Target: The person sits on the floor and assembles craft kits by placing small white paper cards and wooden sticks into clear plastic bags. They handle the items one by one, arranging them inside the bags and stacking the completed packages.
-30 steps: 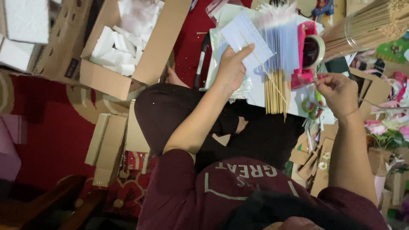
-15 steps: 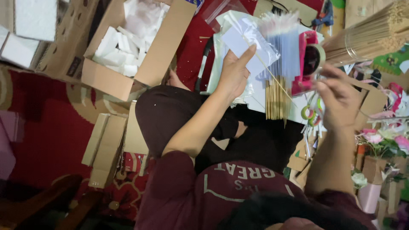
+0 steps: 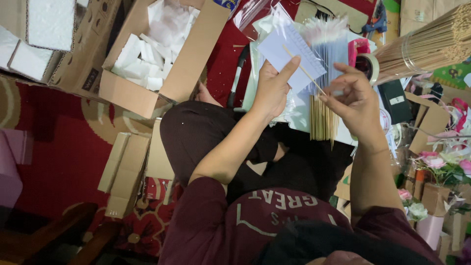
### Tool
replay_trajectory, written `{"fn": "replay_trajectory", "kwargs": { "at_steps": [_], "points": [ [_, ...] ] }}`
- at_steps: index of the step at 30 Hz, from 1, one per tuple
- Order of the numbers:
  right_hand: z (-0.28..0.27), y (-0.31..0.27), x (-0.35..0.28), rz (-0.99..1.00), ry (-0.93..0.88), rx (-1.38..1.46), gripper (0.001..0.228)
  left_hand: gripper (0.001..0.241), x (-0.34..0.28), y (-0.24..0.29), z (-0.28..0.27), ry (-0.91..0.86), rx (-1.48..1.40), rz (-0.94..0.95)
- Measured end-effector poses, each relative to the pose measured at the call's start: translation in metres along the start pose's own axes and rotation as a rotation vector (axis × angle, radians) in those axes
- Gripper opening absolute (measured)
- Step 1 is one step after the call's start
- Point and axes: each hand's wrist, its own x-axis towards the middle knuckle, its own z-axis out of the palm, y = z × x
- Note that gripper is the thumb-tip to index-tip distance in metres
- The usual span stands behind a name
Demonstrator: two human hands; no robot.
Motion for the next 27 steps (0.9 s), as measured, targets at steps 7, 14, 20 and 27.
{"fn": "replay_trajectory", "kwargs": {
  "at_steps": [7,14,20,27],
  "points": [
    [0.003,-0.032,0.013,-0.148,-0.064,-0.285,0.021,0.028,-0.007,-0.005,-0.006,-0.047,0.041,-0.103],
    [0.008,-0.031,0.028,-0.065,-0.186,-0.24,0.025,0.021,-0.009,-0.01,-0.005,-0.056,-0.032,-0.106],
    [0.009,-0.025,0.03,-0.042,-0.184,-0.248,0.026,0.018,-0.01,-0.002,-0.001,-0.067,-0.003,-0.113],
    [0.01,-0.024,0.029,-0.085,-0.145,-0.403,0.027,0.03,-0.012,-0.001,-0.001,-0.071,0.015,-0.13]
  ]
}}
